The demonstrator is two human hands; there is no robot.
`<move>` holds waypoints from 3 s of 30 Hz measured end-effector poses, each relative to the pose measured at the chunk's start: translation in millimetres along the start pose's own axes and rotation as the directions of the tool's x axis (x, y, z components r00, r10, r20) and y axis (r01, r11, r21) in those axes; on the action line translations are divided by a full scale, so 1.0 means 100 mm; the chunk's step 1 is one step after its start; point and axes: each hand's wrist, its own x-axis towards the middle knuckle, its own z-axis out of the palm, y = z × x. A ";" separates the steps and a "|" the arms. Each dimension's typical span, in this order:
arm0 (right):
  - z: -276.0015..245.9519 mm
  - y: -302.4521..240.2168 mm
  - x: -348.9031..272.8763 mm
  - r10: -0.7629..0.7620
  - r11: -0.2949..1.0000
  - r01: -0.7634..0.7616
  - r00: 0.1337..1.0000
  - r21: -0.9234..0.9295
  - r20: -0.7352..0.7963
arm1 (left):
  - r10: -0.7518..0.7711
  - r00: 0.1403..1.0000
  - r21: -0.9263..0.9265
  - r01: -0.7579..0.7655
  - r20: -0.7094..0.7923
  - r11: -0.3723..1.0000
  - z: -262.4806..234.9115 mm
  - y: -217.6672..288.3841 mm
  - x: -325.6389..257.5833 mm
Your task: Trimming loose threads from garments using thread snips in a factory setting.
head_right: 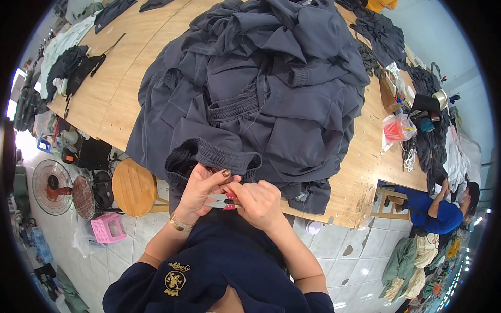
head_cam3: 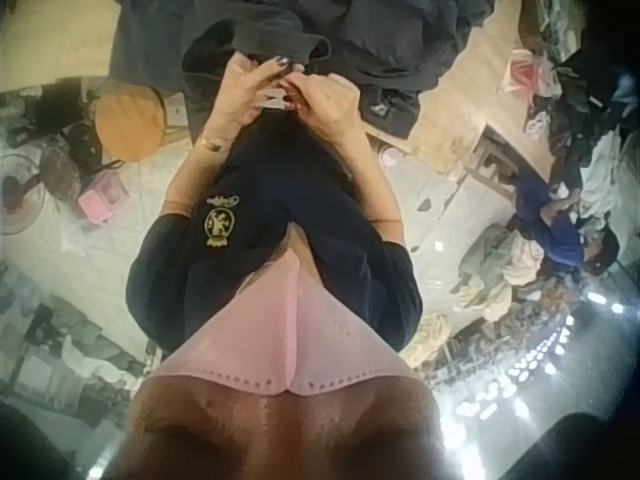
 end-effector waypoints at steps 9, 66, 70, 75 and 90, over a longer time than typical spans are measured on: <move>-0.24 0.11 -0.05 0.421 0.881 -0.416 0.907 0.227 0.028 | -0.034 0.999 -0.014 0.034 0.033 0.999 0.03 0.11 -0.07; -0.14 0.24 0.09 0.164 0.962 -0.151 0.986 -0.229 0.041 | -0.015 0.996 -0.008 0.016 0.088 1.000 0.01 0.14 -0.13; -0.16 0.21 0.09 0.376 0.926 -0.376 0.927 0.015 0.000 | -0.028 0.996 -0.029 0.031 0.087 0.999 -0.02 0.14 -0.14; -0.08 0.14 0.12 0.616 0.670 -0.550 0.787 0.499 0.040 | -0.068 0.977 -0.085 0.087 0.201 0.993 -0.07 0.15 -0.13; 0.08 0.15 0.05 0.755 0.454 -0.484 0.655 0.748 -0.035 | 0.047 0.999 -0.075 -0.046 0.002 0.996 -0.07 0.01 -0.03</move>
